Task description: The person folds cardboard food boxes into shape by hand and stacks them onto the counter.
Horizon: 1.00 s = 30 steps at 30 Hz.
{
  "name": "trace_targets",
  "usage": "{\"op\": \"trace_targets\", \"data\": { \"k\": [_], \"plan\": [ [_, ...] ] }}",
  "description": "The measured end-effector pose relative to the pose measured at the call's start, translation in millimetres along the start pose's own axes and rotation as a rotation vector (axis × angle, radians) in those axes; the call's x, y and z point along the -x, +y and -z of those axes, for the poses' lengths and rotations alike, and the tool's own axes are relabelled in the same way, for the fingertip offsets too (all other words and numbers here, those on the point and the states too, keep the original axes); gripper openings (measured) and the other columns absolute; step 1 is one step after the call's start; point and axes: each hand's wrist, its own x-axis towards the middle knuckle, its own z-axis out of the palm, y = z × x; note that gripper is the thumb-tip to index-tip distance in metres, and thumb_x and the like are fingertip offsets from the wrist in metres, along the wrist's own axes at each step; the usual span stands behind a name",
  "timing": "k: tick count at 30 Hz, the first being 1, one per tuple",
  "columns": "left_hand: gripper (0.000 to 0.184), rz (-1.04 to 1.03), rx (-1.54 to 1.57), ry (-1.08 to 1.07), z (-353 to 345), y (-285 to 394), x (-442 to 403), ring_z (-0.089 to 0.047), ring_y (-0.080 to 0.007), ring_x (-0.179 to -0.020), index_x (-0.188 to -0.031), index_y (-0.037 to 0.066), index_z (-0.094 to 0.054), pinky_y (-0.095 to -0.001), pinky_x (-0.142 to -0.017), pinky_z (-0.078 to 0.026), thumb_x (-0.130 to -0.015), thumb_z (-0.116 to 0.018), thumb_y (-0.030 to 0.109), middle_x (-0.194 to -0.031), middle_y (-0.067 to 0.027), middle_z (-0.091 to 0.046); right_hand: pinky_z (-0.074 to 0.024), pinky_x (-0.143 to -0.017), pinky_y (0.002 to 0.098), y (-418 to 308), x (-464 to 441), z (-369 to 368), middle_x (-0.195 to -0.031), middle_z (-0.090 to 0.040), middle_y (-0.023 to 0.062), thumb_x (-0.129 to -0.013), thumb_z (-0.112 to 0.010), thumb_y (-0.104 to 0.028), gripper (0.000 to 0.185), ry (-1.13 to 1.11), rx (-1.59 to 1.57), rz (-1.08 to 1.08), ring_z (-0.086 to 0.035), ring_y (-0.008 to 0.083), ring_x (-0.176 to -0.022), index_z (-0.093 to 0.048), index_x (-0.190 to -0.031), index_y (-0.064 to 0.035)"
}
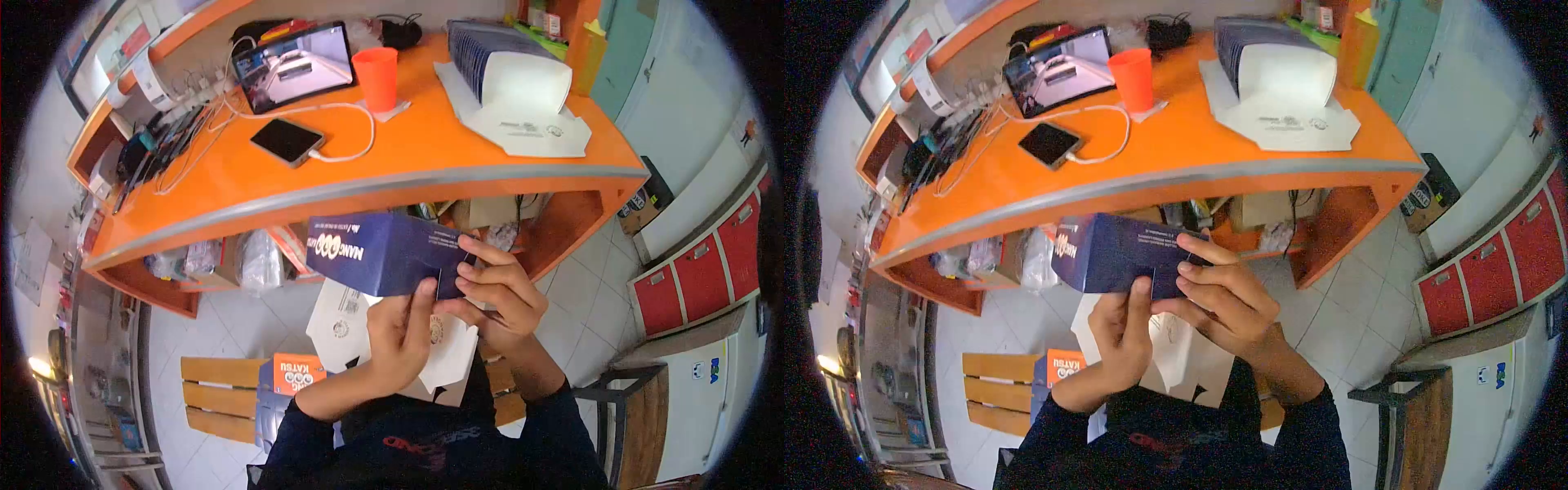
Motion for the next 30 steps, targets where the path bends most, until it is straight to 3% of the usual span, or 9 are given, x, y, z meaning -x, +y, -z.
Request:
{"op": "trace_targets", "data": {
  "k": [4,8,11,14,18,23,24,27,30],
  "plan": [
    [0.008,-0.416,-0.341,-0.100,-11.2,27.3,-37.3,-0.059,-0.0332,-0.066,-0.090,-0.001,-0.062,-0.0377,-0.055,-0.048,-0.087,-0.058,0.004,-0.077,-0.0183,-0.060,-0.0495,-0.089,0.0375,28.9,-25.8,47.3,-0.111,-0.059,0.0151,-0.053,-0.089,-0.014,0.074,-0.150,-0.217,-0.227,-0.059,0.0296,-0.109,-0.056,-0.118,-0.0008],
    [0.017,-0.477,-0.510,-0.340,-52.4,58.9,-97.4,-0.059,-0.0340,-0.074,-0.098,-0.001,-0.061,-0.0409,-0.060,-0.050,-0.087,-0.060,0.012,-0.090,-0.0186,-0.060,-0.0480,-0.089,0.0341,49.0,-50.8,87.1,-0.136,-0.042,0.0168,-0.066,-0.074,0.001,0.085,-0.100,-0.035,-0.464,-0.051,0.0225,-0.114,-0.033,-0.141,-0.0045],
    [0.029,-0.721,-0.367,-0.382,-101.4,63.6,-143.9,-0.060,-0.0333,-0.078,-0.107,0.002,-0.058,-0.0399,-0.068,-0.052,-0.086,-0.063,0.021,-0.103,-0.0175,-0.057,-0.0477,-0.087,0.0298,74.9,-76.9,105.8,-0.130,-0.047,0.0146,-0.075,-0.063,0.002,0.073,0.318,0.066,-0.347,-0.052,0.0202,-0.110,-0.032,-0.141,-0.0033],
    [0.026,-0.899,-0.270,-0.408,-117.7,71.7,-177.5,-0.062,-0.0301,-0.085,-0.105,0.003,-0.063,-0.0380,-0.068,-0.051,-0.088,-0.062,0.023,-0.104,-0.0132,-0.060,-0.0399,-0.096,0.0298,128.5,-92.7,159.2,-0.126,-0.051,0.0121,-0.081,-0.056,-0.001,0.065,0.320,0.089,-0.440,-0.052,0.0200,-0.111,-0.030,-0.141,-0.0040],
    [0.025,-0.527,-0.471,-0.164,-88.3,45.5,-234.5,-0.063,-0.0261,-0.063,-0.079,0.000,-0.061,-0.0359,-0.059,-0.050,-0.088,-0.064,0.023,-0.068,-0.0137,-0.060,-0.0403,-0.098,0.0353,217.3,-93.9,213.5,-0.121,-0.055,0.0196,-0.081,-0.051,0.006,0.062,0.043,0.313,-0.706,-0.052,0.0267,-0.116,-0.033,-0.139,-0.0035],
    [0.061,-0.347,-0.522,-0.331,-66.4,-63.1,-326.0,-0.059,-0.0366,-0.092,-0.104,-0.001,-0.051,-0.0408,-0.081,-0.047,-0.070,-0.078,0.042,-0.103,-0.0215,-0.057,-0.0388,-0.100,0.0418,286.2,-90.2,205.7,-0.126,-0.051,0.0266,-0.080,-0.051,0.006,0.060,-0.099,0.536,-0.673,-0.051,0.0383,-0.118,-0.035,-0.137,-0.0041],
    [0.077,-0.222,-0.545,-0.436,-67.4,-70.4,-333.8,-0.053,-0.0386,-0.107,-0.113,-0.002,-0.043,-0.0419,-0.091,-0.043,-0.064,-0.081,0.043,-0.114,-0.0242,-0.051,-0.0486,-0.090,0.0425,312.0,-83.0,206.0,-0.126,-0.051,0.0261,-0.080,-0.053,0.002,0.061,-0.147,0.636,-0.511,-0.057,0.0385,-0.109,-0.034,-0.137,-0.0044],
    [0.082,-0.191,-0.648,-0.502,-76.3,-73.9,-337.4,-0.054,-0.0392,-0.109,-0.118,-0.003,-0.039,-0.0425,-0.091,-0.043,-0.063,-0.081,0.041,-0.113,-0.0241,-0.052,-0.0571,-0.071,0.0366,270.8,-117.5,178.9,-0.128,-0.050,0.0239,-0.081,-0.058,-0.005,0.062,-0.111,0.326,-0.893,-0.065,0.0336,-0.092,-0.033,-0.138,-0.0045],
    [0.091,-0.119,-0.605,-0.495,-78.1,-93.6,-348.2,-0.048,-0.0418,-0.116,-0.126,-0.003,-0.031,-0.0440,-0.094,-0.042,-0.063,-0.082,0.037,-0.126,-0.0259,-0.043,-0.0574,-0.056,0.0299,261.4,-121.4,179.8,-0.128,-0.049,0.0203,-0.082,-0.066,-0.014,0.065,-0.152,0.161,-0.878,-0.067,0.0249,-0.079,-0.035,-0.138,-0.0064]
  ]
}}
